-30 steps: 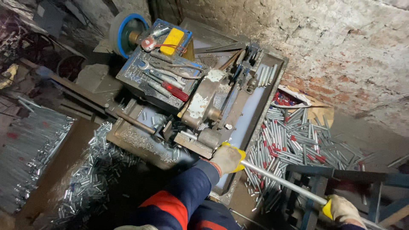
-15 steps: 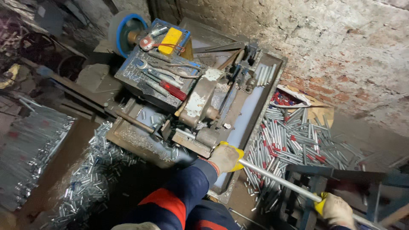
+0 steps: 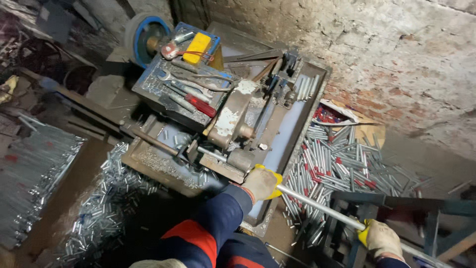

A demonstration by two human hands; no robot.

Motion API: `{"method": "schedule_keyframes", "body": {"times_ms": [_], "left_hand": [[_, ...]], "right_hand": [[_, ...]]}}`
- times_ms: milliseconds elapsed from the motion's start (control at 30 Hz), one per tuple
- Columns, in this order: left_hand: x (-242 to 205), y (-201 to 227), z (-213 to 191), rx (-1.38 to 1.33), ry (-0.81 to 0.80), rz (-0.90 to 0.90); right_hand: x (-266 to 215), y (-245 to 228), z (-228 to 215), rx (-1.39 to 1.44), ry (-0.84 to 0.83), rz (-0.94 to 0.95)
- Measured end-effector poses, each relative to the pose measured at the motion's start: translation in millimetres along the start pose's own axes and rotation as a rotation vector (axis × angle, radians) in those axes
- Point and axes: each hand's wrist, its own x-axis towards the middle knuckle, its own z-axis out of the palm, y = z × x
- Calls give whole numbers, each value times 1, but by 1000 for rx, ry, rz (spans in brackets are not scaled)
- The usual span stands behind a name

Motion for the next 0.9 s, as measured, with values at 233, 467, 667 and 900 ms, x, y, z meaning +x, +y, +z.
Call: {"method": "schedule_keyframes", "body": {"times_ms": [233, 467, 667, 900], "left_hand": [[-12, 6, -21, -13, -67, -23], [-4, 7, -26, 11, -113, 22], [0, 9, -29, -6, -130, 21], [-4, 12, -42, -36, -213, 48]], "right_hand": [[24, 7, 13, -42, -56, -62], [10, 5, -5, -29, -61, -15], [-12, -11, -33, -29, -70, 59], [7, 5, -10, -100, -79, 31]]}}
